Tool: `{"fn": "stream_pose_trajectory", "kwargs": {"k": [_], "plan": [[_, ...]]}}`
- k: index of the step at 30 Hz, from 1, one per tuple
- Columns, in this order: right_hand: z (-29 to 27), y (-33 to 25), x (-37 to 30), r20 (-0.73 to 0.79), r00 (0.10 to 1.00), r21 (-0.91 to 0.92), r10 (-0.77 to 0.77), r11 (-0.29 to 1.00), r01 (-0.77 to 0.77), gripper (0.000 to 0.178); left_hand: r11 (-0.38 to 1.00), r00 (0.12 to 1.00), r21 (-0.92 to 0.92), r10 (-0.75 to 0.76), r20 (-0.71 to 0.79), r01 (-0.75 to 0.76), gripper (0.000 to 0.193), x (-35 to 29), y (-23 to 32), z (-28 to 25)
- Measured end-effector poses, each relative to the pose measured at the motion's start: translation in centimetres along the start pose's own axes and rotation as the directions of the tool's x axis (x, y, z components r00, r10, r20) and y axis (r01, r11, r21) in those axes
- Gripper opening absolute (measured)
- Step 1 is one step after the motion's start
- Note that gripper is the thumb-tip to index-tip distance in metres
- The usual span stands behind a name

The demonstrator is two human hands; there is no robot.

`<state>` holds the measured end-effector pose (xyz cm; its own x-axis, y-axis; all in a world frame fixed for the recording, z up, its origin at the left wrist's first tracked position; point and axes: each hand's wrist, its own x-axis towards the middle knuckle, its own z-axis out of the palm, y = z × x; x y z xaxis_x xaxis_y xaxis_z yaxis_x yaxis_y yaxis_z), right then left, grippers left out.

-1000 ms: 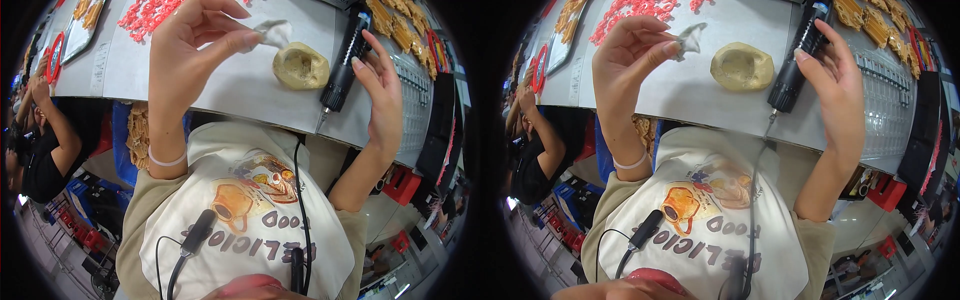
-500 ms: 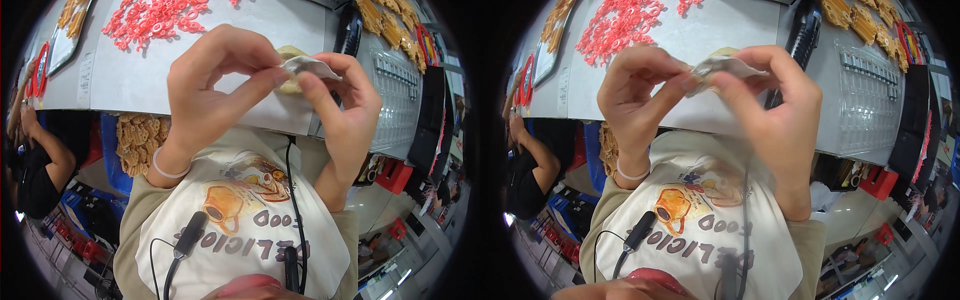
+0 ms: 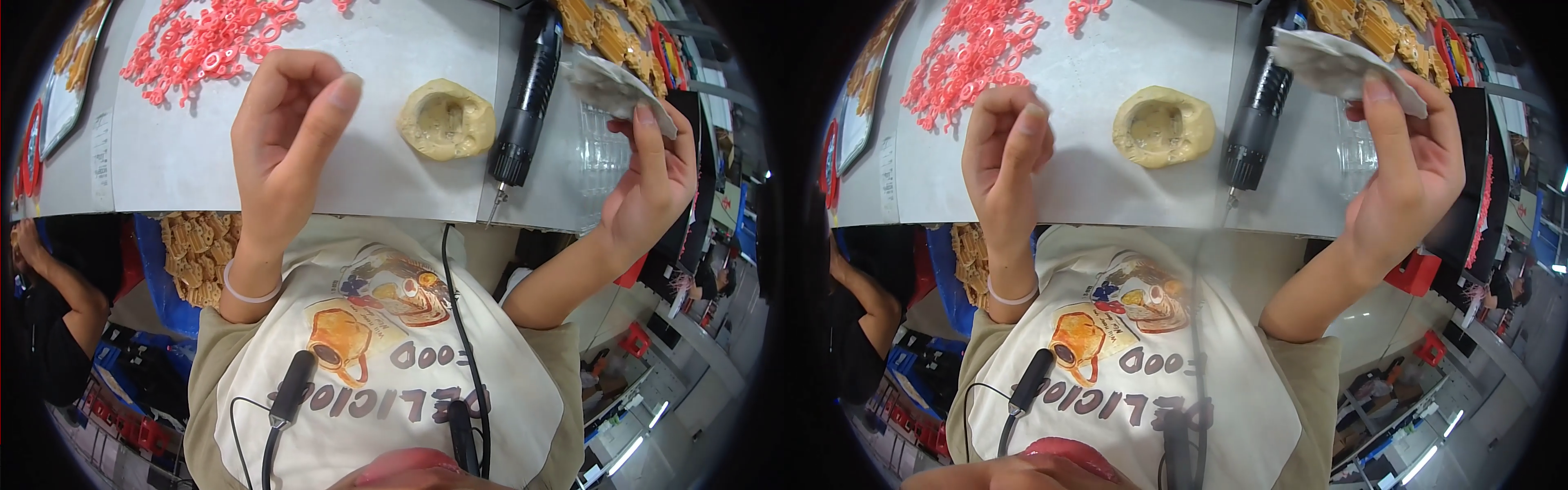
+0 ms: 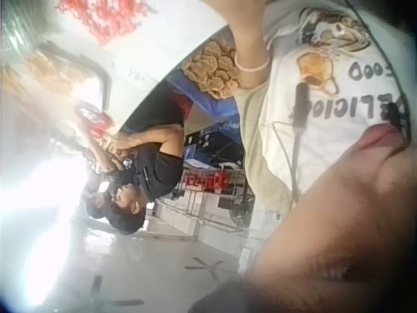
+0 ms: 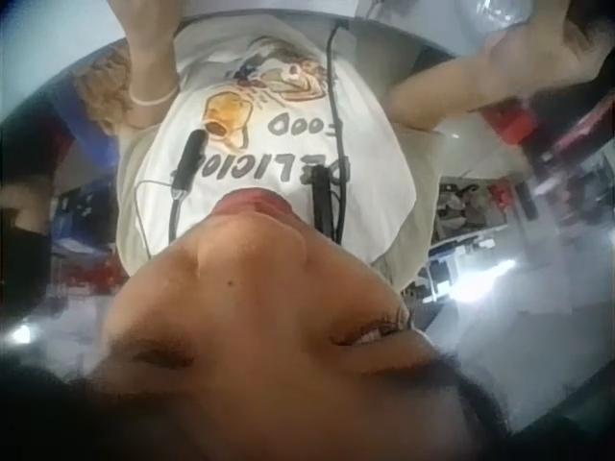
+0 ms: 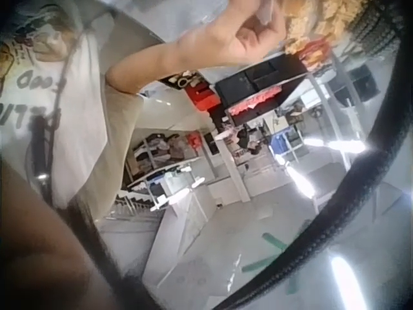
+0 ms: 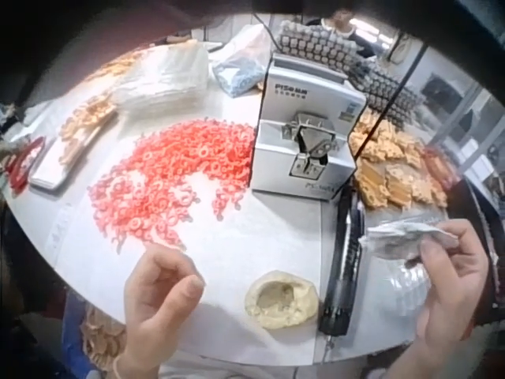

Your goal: The person assembles plastic components for a toy or electronic device by securing pink plastic gears into a plastic housing with screws, using an electric screwdriver.

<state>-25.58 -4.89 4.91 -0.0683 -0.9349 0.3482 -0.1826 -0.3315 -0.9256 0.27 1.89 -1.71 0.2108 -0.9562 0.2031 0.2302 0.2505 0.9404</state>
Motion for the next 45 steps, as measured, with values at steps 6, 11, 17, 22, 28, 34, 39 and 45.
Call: {"fn": "stream_pose_trajectory", "kwargs": {"k": [6,11,17,22,28,34,39,45], "plan": [[-1.4,0.7,-0.6,0.2,0.977,-0.56,0.069,0.827,0.056,0.022,0.957,0.981,0.287,-0.103,0.167,0.052,0.014,-0.7,0.4,-0.3],[-3.9,0.6,-0.2,0.1,0.994,-0.435,0.031,0.901,0.016,0.019,0.926,0.994,0.375,-0.083,0.064,0.053,0.009,-1.7,-0.6,0.4],[-7.0,2.0,1.4,-0.001,1.0,-0.5,-0.017,0.866,0.014,0.013,0.885,0.991,0.465,-0.071,0.116,0.009,0.015,-1.8,-0.8,0.7],[-8.3,4.8,7.6,0.245,0.97,-0.549,0.001,0.824,0.138,0.03,0.827,0.986,0.562,-0.089,0.142,-0.006,0.017,-2.0,-0.7,0.8],[-7.1,8.1,15.0,0.627,0.774,-0.69,0.089,0.524,0.499,0.067,0.815,0.992,0.579,-0.054,0.112,-0.021,0.017,-1.7,-0.4,1.0],[-7.8,14.5,17.9,0.613,0.79,-0.68,0.03,0.53,0.507,0.048,0.796,0.996,0.604,-0.074,0.052,0.028,0.018,-2.1,0.5,0.5],[-9.8,14.4,17.1,0.523,0.852,-0.65,0.033,0.661,0.374,0.032,0.775,0.987,0.631,-0.112,0.118,0.012,0.016,-1.9,0.2,0.4],[-6.1,3.5,8.1,0.327,0.94,-0.453,-0.096,0.858,0.245,0.029,0.78,0.976,0.59,0.123,0.18,-0.207,0.024,-2.6,-0.6,0.2]]}}
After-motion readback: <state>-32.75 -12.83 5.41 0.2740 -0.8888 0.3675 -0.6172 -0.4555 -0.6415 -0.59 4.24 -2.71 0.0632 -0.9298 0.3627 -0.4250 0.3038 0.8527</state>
